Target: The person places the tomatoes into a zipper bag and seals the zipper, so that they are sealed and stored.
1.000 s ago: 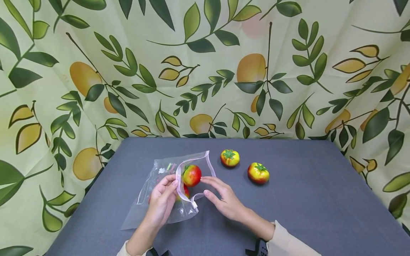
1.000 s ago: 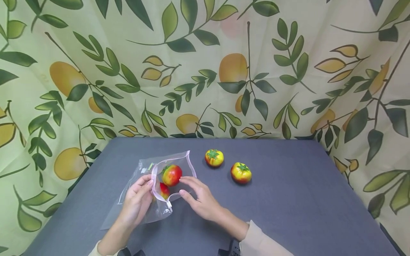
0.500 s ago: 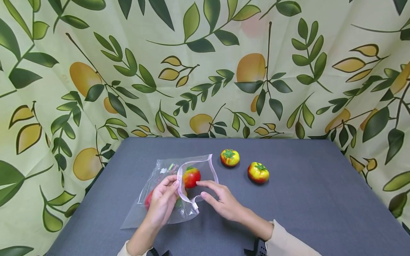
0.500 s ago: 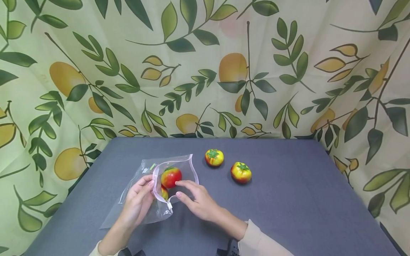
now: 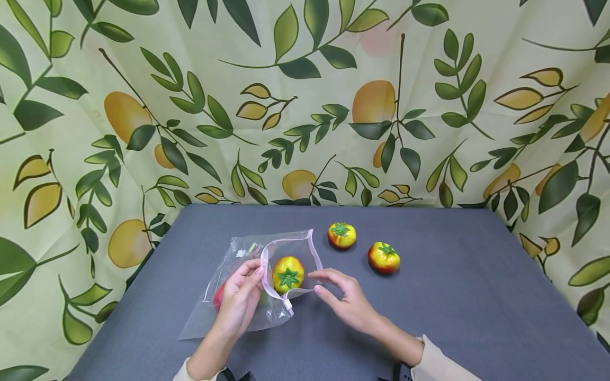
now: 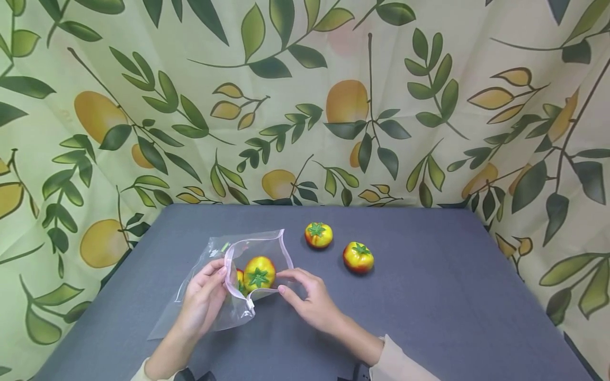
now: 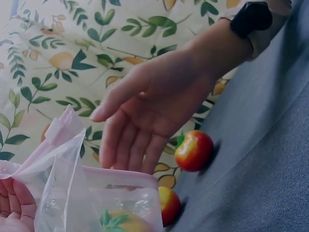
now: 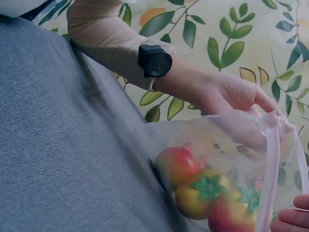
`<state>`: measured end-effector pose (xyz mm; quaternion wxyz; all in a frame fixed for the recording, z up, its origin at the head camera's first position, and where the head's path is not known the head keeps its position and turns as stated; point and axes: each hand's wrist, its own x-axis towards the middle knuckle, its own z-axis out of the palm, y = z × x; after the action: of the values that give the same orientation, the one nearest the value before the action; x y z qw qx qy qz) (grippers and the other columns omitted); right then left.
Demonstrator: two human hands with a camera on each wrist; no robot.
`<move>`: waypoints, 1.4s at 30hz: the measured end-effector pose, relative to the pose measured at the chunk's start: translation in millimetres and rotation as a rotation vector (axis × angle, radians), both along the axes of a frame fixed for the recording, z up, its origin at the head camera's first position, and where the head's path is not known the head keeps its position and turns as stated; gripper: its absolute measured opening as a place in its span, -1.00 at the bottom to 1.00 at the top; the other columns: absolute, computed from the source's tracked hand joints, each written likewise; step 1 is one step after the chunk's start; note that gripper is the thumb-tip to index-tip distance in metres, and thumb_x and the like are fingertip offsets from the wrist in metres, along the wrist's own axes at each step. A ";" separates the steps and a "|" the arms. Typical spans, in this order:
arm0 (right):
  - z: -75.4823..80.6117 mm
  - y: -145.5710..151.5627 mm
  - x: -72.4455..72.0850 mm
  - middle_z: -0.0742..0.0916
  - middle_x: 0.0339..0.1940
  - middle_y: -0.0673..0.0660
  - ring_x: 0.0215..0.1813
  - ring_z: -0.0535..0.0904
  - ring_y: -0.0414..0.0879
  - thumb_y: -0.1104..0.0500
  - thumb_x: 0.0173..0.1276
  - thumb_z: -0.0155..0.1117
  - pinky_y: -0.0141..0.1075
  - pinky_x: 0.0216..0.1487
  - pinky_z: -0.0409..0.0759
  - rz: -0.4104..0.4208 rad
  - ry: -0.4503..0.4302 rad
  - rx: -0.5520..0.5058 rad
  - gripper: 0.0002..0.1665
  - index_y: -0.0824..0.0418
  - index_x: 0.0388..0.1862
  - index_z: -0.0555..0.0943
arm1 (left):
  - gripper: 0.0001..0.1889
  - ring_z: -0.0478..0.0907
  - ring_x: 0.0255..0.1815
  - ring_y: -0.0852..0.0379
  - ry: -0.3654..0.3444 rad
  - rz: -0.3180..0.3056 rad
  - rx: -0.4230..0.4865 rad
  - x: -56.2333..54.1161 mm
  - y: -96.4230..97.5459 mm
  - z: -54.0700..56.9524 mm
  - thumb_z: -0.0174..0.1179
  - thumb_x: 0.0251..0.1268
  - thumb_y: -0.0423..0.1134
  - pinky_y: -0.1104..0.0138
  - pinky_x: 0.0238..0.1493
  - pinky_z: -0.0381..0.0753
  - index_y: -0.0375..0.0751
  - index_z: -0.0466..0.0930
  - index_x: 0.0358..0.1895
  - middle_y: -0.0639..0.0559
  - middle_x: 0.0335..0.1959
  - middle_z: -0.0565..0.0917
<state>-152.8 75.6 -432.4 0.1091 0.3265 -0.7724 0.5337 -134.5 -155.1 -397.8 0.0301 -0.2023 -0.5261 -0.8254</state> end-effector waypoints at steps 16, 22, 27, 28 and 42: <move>-7.7 22.9 -0.4 0.74 -0.16 0.29 -0.04 0.67 -0.35 0.39 0.25 0.26 -0.42 0.07 0.64 -0.038 0.020 -0.036 -0.73 0.37 -0.04 0.60 | -0.72 0.50 -0.23 0.40 -0.041 0.032 -0.037 -0.1 0.0 0.1 -0.17 0.47 -0.46 0.60 -0.10 0.51 -0.06 0.52 -0.08 0.25 -0.23 0.55; -7.8 28.3 -1.9 0.74 -0.16 0.32 -0.07 0.71 -0.19 0.39 0.25 0.27 -0.46 0.07 0.62 -0.056 0.027 -0.021 -0.72 0.37 -0.05 0.60 | -0.71 0.49 -0.23 0.40 -0.039 0.034 -0.035 0.3 -0.3 0.6 -0.17 0.47 -0.46 0.60 -0.10 0.51 -0.05 0.52 -0.09 0.25 -0.23 0.55; -9.8 32.6 -2.2 0.75 -0.16 0.28 -0.08 0.71 -0.07 0.39 0.23 0.29 -0.49 0.07 0.61 -0.092 0.048 -0.005 -0.71 0.33 -0.05 0.61 | -0.70 0.49 -0.24 0.40 -0.031 0.026 -0.028 0.1 -0.5 0.5 -0.18 0.47 -0.47 0.60 -0.11 0.50 -0.05 0.52 -0.09 0.25 -0.24 0.55; -10.1 33.7 -2.3 0.75 -0.17 0.27 -0.08 0.71 -0.06 0.39 0.22 0.30 -0.49 0.08 0.60 -0.103 0.059 0.000 -0.71 0.32 -0.05 0.61 | -0.70 0.49 -0.23 0.40 -0.031 0.025 -0.027 0.1 -0.4 0.4 -0.18 0.47 -0.47 0.60 -0.10 0.50 -0.05 0.52 -0.08 0.25 -0.24 0.55; -11.4 56.0 -6.8 0.78 -0.18 0.17 -0.11 0.69 -0.04 0.39 0.14 0.36 -0.64 0.09 0.49 -0.276 0.127 0.086 -0.66 0.31 -0.06 0.63 | -0.71 0.50 -0.22 0.39 -0.049 0.025 -0.027 -0.3 1.2 -0.9 -0.17 0.46 -0.47 0.60 -0.09 0.52 -0.06 0.52 -0.08 0.24 -0.21 0.56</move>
<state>-159.6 131.6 -443.8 0.2158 0.2544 -0.8238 0.4583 -134.8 -153.9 -398.7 0.0247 -0.1760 -0.5402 -0.8226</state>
